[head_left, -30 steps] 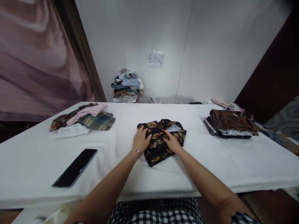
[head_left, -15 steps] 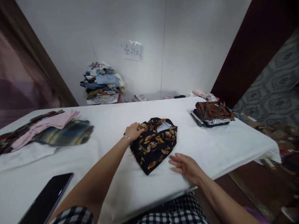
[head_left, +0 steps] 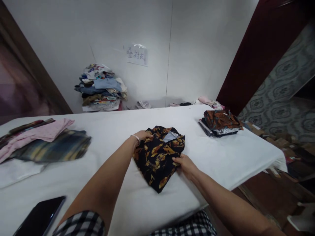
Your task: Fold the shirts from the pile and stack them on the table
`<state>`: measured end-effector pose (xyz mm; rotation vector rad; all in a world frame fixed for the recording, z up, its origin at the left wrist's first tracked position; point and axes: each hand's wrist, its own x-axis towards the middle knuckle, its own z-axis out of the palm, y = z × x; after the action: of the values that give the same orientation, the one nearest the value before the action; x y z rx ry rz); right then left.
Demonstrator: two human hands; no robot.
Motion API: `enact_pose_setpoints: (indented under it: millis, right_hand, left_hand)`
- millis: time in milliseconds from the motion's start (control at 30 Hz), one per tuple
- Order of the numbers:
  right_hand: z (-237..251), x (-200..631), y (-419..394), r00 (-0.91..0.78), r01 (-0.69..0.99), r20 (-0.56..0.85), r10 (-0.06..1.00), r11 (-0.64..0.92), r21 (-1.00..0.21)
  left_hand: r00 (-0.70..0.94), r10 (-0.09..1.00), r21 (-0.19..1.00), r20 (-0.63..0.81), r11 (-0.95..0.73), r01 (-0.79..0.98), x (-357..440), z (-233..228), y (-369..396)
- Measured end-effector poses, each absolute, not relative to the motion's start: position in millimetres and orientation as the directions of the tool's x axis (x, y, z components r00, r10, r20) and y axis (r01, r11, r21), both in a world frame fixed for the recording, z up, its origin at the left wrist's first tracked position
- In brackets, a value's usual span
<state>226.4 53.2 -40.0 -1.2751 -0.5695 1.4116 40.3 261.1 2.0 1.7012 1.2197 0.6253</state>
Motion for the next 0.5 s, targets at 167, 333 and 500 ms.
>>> enact_pose_setpoints:
  millis: [167,333,500]
  right_hand:
    - [10,259,91,0.275,-0.179,-0.116,0.954,-0.068,-0.982]
    - [49,281,114,0.349,0.102,0.246,0.904,0.224,-0.969]
    - [-1,277,67,0.286,0.28,0.272,0.919,0.191,-0.941]
  left_hand:
    - [0.392,0.92,0.972,-0.012,-0.082,0.22,22,55,263]
    - [0.193,0.929,0.945,0.316,-0.327,0.029,0,90,229]
    - [0.279,0.941,0.926,0.189,-0.265,0.267,-25,26,139]
